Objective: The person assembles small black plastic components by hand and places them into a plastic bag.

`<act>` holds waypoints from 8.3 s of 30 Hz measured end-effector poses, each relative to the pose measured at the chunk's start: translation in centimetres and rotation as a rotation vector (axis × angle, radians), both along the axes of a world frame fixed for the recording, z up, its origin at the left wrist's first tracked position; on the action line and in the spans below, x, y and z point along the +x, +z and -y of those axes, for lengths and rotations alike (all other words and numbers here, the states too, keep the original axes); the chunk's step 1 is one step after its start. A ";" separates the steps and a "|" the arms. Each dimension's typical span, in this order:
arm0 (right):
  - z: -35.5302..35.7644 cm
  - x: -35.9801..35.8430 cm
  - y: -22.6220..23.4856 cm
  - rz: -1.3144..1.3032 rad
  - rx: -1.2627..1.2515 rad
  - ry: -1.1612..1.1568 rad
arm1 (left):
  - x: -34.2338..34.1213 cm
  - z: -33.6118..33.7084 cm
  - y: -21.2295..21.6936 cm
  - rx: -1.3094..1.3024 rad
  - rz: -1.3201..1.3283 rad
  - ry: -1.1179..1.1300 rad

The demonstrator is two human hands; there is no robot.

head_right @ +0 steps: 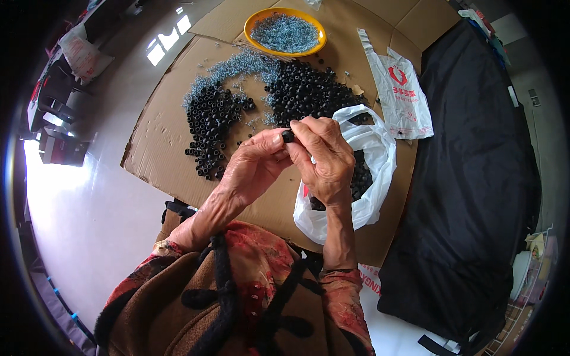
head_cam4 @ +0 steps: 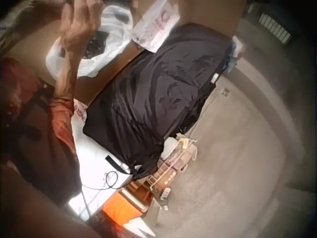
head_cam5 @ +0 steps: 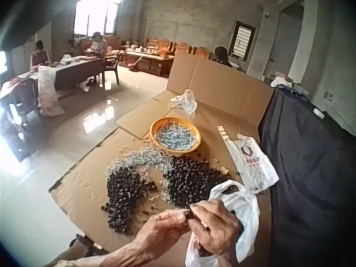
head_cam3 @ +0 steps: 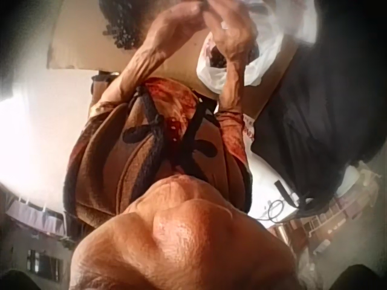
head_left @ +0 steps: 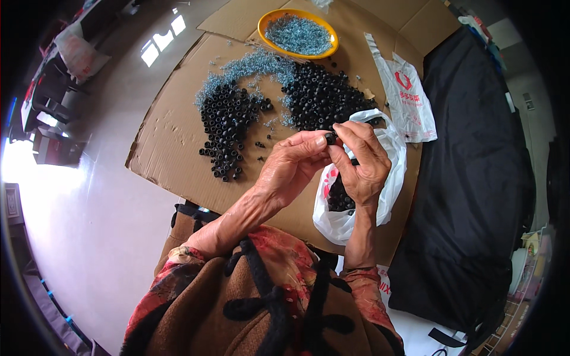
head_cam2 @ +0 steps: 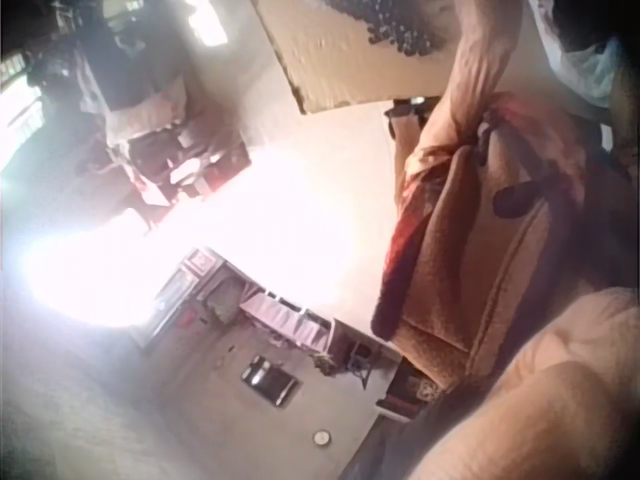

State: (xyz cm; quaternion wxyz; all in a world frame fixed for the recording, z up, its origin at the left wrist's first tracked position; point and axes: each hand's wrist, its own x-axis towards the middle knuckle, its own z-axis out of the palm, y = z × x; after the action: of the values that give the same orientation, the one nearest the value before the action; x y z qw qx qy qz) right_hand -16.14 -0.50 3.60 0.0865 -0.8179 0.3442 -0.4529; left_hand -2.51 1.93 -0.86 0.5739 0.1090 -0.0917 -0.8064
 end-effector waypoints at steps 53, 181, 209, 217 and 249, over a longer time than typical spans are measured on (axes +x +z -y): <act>-1.3 -3.8 -7.4 -0.168 0.221 -0.187 | 1.9 -2.4 -7.9 0.080 0.821 -0.066; 4.6 3.4 -15.9 -0.256 0.385 -0.195 | 6.0 1.7 -5.6 -0.126 0.392 0.163; 0.8 3.4 -1.0 0.005 0.440 0.125 | 4.7 1.0 -4.4 -0.237 0.665 0.088; 1.8 2.9 -0.9 0.094 0.539 0.147 | 4.3 1.4 -4.0 -0.156 0.369 0.031; 4.2 0.4 -14.8 -0.261 0.331 -0.177 | 5.3 2.0 -5.4 -0.130 0.276 0.088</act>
State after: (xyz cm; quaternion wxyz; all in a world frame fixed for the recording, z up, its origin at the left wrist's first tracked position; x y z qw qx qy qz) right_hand -15.78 -4.75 -11.23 0.1341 -0.8108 0.4924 -0.2867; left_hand 2.76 -0.09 -6.29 0.5966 0.1855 -0.2166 -0.7502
